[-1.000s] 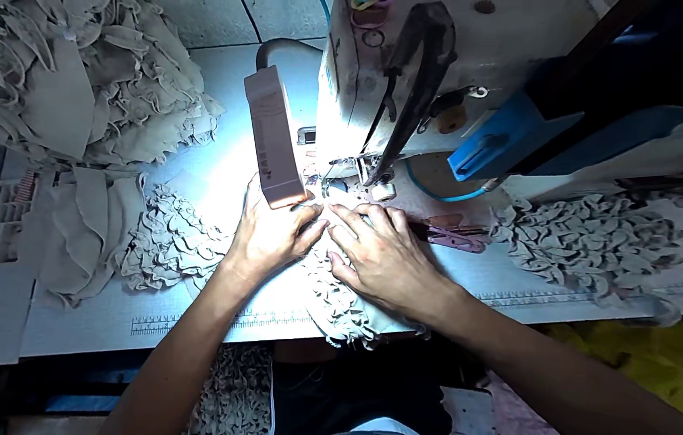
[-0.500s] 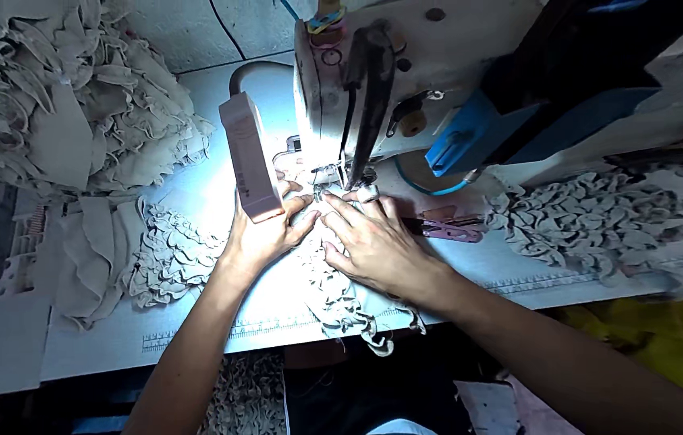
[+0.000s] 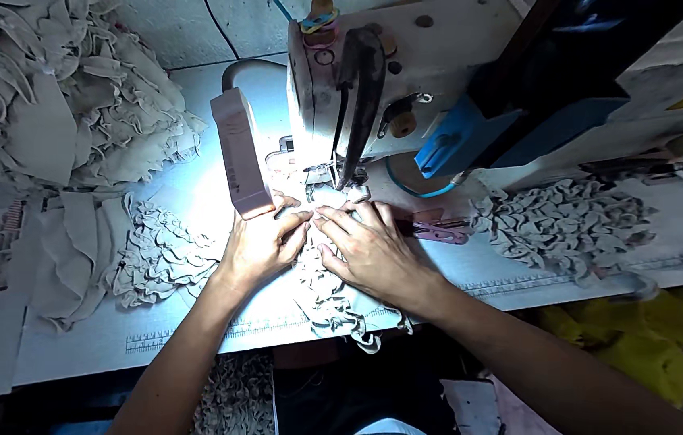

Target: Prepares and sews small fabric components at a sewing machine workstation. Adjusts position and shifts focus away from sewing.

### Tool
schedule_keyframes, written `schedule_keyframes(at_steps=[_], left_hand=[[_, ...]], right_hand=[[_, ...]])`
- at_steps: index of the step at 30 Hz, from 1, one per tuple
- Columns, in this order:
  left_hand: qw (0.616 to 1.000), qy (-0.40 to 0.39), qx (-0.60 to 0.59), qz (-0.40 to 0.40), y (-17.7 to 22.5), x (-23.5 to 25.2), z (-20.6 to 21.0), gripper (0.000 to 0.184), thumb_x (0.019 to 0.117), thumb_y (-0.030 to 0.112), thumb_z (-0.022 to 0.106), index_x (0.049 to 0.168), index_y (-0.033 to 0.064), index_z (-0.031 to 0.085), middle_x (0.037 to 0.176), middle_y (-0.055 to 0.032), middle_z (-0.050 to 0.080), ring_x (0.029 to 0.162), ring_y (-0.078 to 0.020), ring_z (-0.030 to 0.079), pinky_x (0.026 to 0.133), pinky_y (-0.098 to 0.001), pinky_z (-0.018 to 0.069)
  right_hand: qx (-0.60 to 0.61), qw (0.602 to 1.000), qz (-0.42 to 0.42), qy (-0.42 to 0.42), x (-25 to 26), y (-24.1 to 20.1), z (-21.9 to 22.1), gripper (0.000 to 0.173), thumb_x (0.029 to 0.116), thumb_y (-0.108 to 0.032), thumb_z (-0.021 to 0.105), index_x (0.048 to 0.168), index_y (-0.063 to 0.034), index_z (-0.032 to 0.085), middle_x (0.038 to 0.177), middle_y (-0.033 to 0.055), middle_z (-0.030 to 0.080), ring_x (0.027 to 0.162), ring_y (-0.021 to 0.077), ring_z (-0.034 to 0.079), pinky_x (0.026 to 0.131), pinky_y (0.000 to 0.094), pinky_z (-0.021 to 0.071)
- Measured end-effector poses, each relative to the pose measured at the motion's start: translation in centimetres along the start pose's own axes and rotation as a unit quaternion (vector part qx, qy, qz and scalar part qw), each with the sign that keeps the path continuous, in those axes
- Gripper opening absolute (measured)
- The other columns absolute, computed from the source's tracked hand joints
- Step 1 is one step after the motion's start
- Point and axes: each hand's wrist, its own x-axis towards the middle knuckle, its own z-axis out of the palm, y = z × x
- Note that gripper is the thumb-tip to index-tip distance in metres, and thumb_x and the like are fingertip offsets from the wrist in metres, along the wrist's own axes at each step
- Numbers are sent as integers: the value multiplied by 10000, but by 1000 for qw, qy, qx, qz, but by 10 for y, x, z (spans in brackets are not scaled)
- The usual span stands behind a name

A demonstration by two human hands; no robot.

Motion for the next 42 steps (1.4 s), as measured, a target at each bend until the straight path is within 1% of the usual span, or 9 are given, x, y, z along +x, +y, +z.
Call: schedule_keyframes(at_steps=[7, 11, 14, 17, 23, 29, 32, 39, 42], left_hand=[[999, -4, 9, 46, -14, 8, -2, 293, 995, 307, 574, 1140, 186, 798, 1201, -84, 710, 1253, -289, 584, 1159, -523, 333], [999, -6, 26, 24, -10, 11, -5, 294, 997, 308, 565, 1140, 198, 797, 1220, -75, 705, 1260, -282, 582, 1100, -489, 412], [999, -8, 12, -32, 4, 10, -6, 283, 1007, 295, 559, 1165, 216, 780, 1271, -47, 682, 1220, -226, 606, 1043, -489, 453], [1000, -5, 1, -20, 10, 1, 0, 330, 981, 270, 515, 1192, 202, 760, 1304, -38, 676, 1226, -210, 619, 1016, -465, 498], [999, 24, 25, -13, 10, -4, 14, 369, 984, 286, 471, 1223, 253, 750, 1266, -12, 699, 1282, -246, 587, 1033, -503, 476], [997, 58, 58, 7, 9, -5, 17, 372, 961, 281, 483, 1207, 248, 760, 1242, -9, 717, 1242, -249, 617, 1100, -539, 410], [996, 54, 66, 11, 12, -6, 15, 383, 961, 272, 486, 1232, 239, 754, 1267, -16, 713, 1233, -255, 625, 1045, -526, 455], [999, 35, 39, 0, 14, -8, 15, 375, 977, 220, 494, 1252, 170, 744, 1295, -62, 697, 1123, -227, 689, 958, -458, 553], [999, 33, 30, -12, 15, -7, 16, 377, 979, 216, 492, 1264, 182, 736, 1314, -50, 691, 1120, -222, 698, 935, -469, 569]], right_hand=[[11, 999, 33, -11, 9, 3, 4, 480, 1003, -466, 454, 1379, -241, 650, 1407, 85, 596, 1322, 363, 494, 992, 600, 389], [14, 999, 52, 6, 7, 1, -3, 469, 1009, -466, 468, 1398, -272, 645, 1297, 120, 604, 1226, 361, 511, 930, 553, 394], [58, 992, 97, 48, -7, -9, -9, 494, 977, -448, 544, 1402, -218, 647, 1219, 89, 632, 1118, 304, 559, 888, 493, 436], [87, 987, 114, 68, -24, -15, 0, 488, 964, -435, 573, 1362, -170, 668, 1175, 85, 658, 1068, 278, 608, 882, 479, 484], [74, 990, 107, 51, -32, -9, 2, 460, 1004, -512, 509, 1350, -258, 676, 1240, 39, 675, 1094, 230, 626, 951, 445, 486], [139, 982, 99, 77, -35, -9, 1, 484, 977, -520, 551, 1345, -234, 682, 1235, 58, 678, 1148, 243, 608, 1004, 457, 465], [171, 978, 105, 56, -35, -10, -6, 509, 981, -537, 545, 1364, -225, 670, 1290, 56, 672, 1226, 238, 591, 1062, 460, 434], [241, 939, 91, 229, -70, 1, -5, 383, 987, -427, 582, 1214, -169, 751, 1202, 41, 721, 1194, 213, 630, 1060, 480, 464], [187, 937, 119, 271, -104, 21, -12, 354, 989, -391, 574, 1185, -155, 751, 1139, 27, 739, 1123, 209, 659, 981, 474, 503]])
